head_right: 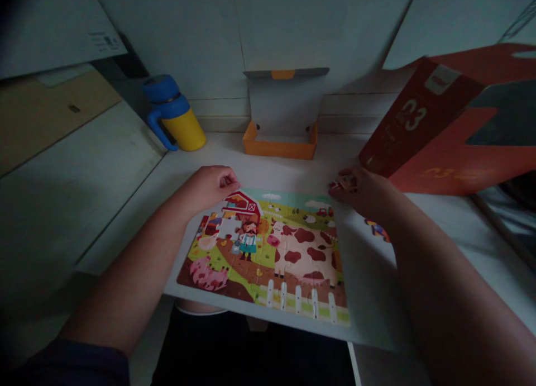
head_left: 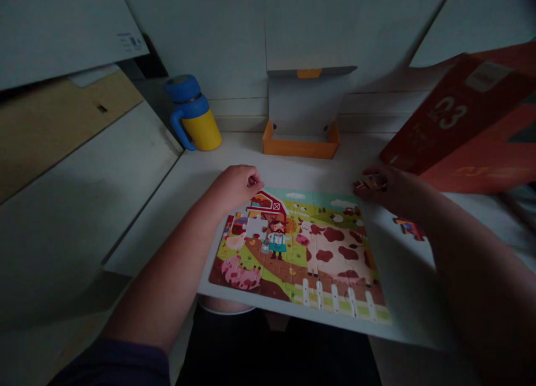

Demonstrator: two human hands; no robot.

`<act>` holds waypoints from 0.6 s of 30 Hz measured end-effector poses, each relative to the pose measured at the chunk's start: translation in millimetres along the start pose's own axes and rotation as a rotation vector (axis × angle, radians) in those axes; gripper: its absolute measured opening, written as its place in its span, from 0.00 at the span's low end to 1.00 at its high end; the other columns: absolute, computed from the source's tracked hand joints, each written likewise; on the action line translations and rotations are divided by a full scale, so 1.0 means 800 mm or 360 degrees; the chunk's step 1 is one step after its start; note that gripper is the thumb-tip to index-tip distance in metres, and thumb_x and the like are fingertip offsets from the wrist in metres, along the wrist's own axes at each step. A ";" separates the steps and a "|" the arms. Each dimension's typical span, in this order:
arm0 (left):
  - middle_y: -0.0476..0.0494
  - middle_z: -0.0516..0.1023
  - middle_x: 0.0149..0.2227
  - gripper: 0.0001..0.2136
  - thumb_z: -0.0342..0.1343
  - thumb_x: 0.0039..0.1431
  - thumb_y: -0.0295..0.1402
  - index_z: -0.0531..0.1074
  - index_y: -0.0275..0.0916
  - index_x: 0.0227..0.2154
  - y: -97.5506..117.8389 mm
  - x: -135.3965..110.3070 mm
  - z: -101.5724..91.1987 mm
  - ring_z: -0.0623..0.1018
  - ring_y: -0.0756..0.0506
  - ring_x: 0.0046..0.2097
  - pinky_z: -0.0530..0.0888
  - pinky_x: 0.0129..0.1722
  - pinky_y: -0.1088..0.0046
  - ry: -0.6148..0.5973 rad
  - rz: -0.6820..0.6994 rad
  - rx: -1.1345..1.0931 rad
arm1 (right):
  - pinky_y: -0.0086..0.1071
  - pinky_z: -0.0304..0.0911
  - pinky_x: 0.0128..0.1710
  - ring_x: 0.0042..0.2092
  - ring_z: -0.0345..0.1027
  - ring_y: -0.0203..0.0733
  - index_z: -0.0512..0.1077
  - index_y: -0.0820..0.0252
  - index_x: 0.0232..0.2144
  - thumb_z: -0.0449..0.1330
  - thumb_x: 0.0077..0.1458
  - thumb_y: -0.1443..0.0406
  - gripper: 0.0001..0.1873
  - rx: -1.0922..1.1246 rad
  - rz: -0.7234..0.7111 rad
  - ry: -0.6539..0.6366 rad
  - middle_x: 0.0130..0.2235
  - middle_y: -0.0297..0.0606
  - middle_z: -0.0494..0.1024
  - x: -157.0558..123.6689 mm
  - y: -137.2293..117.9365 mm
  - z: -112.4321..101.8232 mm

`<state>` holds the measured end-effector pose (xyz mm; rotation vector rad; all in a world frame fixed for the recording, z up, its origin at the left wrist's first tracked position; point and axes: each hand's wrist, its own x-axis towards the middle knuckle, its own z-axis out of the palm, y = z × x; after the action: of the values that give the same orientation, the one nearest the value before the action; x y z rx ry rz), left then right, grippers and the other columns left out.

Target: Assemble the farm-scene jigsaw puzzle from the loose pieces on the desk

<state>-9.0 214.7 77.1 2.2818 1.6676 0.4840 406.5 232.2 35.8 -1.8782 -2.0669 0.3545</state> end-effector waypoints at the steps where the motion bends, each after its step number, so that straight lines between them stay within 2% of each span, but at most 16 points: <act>1: 0.45 0.84 0.34 0.02 0.65 0.64 0.31 0.80 0.40 0.35 0.003 0.000 0.001 0.79 0.46 0.34 0.71 0.37 0.70 0.0011 0.0018 -0.0038 | 0.43 0.66 0.36 0.38 0.77 0.56 0.77 0.52 0.46 0.63 0.58 0.48 0.20 -0.0033 -0.0034 0.0019 0.40 0.45 0.83 -0.003 -0.006 -0.003; 2: 0.46 0.83 0.34 0.02 0.65 0.64 0.31 0.80 0.40 0.35 0.006 0.000 0.002 0.79 0.47 0.34 0.71 0.37 0.70 0.0024 0.0034 -0.0083 | 0.43 0.65 0.36 0.38 0.76 0.55 0.78 0.51 0.43 0.60 0.61 0.50 0.16 -0.0052 -0.0054 0.0048 0.39 0.45 0.83 -0.006 -0.015 -0.007; 4: 0.46 0.83 0.34 0.02 0.65 0.64 0.30 0.80 0.40 0.34 0.011 -0.001 0.003 0.79 0.47 0.34 0.71 0.38 0.70 0.0053 0.0062 -0.0216 | 0.42 0.64 0.37 0.36 0.75 0.52 0.78 0.51 0.40 0.56 0.64 0.53 0.14 -0.0011 -0.0073 0.0154 0.38 0.45 0.83 -0.014 -0.040 -0.014; 6: 0.46 0.83 0.35 0.03 0.66 0.65 0.33 0.80 0.40 0.35 0.017 -0.002 0.004 0.79 0.47 0.36 0.72 0.39 0.70 0.0048 0.0110 -0.0421 | 0.40 0.64 0.34 0.34 0.74 0.48 0.77 0.53 0.40 0.59 0.63 0.52 0.14 0.0252 -0.0033 0.0191 0.35 0.44 0.83 -0.025 -0.070 -0.017; 9: 0.45 0.84 0.38 0.09 0.67 0.65 0.39 0.81 0.39 0.41 0.029 -0.006 0.009 0.80 0.47 0.40 0.75 0.42 0.70 -0.0094 0.0223 -0.0803 | 0.35 0.66 0.29 0.30 0.73 0.43 0.75 0.56 0.40 0.64 0.61 0.42 0.24 0.0980 -0.0083 -0.0174 0.34 0.42 0.83 -0.045 -0.112 -0.011; 12: 0.42 0.84 0.43 0.14 0.67 0.65 0.41 0.79 0.39 0.48 0.043 -0.011 0.018 0.81 0.46 0.44 0.77 0.45 0.69 -0.0347 0.0322 -0.1152 | 0.33 0.69 0.30 0.32 0.75 0.41 0.74 0.57 0.39 0.69 0.58 0.40 0.27 0.1403 -0.0182 -0.0369 0.32 0.40 0.82 -0.066 -0.141 0.004; 15: 0.42 0.84 0.43 0.10 0.64 0.68 0.39 0.77 0.39 0.46 0.055 -0.015 0.029 0.81 0.47 0.43 0.78 0.45 0.68 -0.0557 0.0289 -0.1323 | 0.31 0.67 0.29 0.31 0.74 0.40 0.72 0.56 0.38 0.69 0.61 0.44 0.24 0.1458 -0.0206 -0.0439 0.32 0.39 0.82 -0.081 -0.156 0.016; 18: 0.43 0.82 0.40 0.08 0.62 0.69 0.37 0.75 0.39 0.45 0.058 -0.015 0.031 0.80 0.48 0.41 0.76 0.43 0.69 -0.0611 0.0188 -0.1294 | 0.30 0.62 0.24 0.28 0.71 0.37 0.72 0.56 0.39 0.68 0.64 0.45 0.22 0.1265 -0.0253 -0.0437 0.32 0.37 0.81 -0.088 -0.160 0.019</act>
<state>38.1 188.6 71.9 1.7163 0.9121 0.5683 288.8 149.3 67.1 -1.2228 -1.8012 1.2316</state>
